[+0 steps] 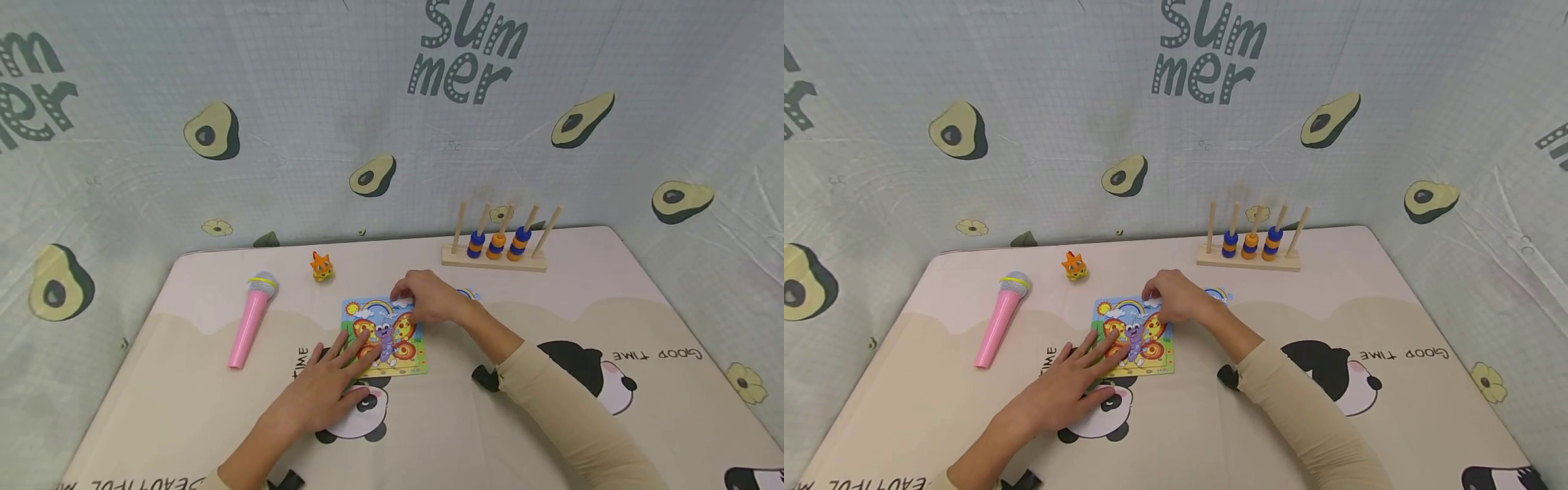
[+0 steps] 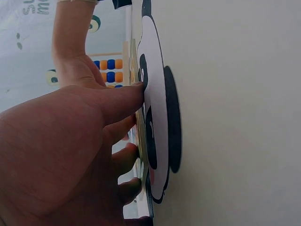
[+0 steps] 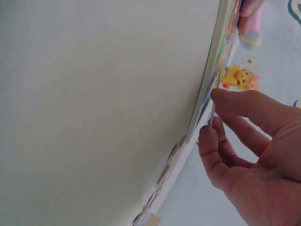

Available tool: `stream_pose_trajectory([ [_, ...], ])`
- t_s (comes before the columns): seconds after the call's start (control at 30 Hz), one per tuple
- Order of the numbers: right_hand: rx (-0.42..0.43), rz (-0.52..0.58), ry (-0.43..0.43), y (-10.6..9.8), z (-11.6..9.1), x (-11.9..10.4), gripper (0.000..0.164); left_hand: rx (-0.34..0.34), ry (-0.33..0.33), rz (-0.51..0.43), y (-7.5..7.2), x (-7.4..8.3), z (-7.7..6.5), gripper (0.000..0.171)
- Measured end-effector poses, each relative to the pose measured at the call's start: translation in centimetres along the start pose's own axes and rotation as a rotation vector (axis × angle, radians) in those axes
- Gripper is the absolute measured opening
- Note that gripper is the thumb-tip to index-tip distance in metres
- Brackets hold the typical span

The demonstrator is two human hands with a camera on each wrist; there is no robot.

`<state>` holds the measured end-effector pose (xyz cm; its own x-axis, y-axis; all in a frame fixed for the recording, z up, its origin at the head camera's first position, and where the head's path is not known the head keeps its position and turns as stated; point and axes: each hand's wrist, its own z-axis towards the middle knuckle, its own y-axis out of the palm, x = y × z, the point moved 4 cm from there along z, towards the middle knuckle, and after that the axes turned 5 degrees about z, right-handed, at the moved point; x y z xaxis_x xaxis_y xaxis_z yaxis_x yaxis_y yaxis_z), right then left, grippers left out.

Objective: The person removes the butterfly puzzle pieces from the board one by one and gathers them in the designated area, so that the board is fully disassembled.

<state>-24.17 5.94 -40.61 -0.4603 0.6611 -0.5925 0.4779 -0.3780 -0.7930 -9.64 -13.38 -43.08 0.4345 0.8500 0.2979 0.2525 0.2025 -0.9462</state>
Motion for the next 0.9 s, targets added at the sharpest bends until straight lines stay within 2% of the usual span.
stream_pose_trajectory([
  [0.37, 0.027, 0.058, 0.022, -1.1, -0.5, 0.6, 0.040, -0.013, -0.008, 0.011, 0.1, -0.1, 0.2, 0.066],
  [0.67, 0.066, 0.089, -0.002, -2.0, -1.6, 1.7, 0.042, -0.011, -0.006, 0.006, 0.0, 0.0, 0.1, 0.065],
  [0.9, 0.100, 0.117, 0.017, -2.7, -2.6, 2.8, 0.041, -0.021, -0.015, -0.004, 0.0, 0.0, 0.1, 0.065],
])
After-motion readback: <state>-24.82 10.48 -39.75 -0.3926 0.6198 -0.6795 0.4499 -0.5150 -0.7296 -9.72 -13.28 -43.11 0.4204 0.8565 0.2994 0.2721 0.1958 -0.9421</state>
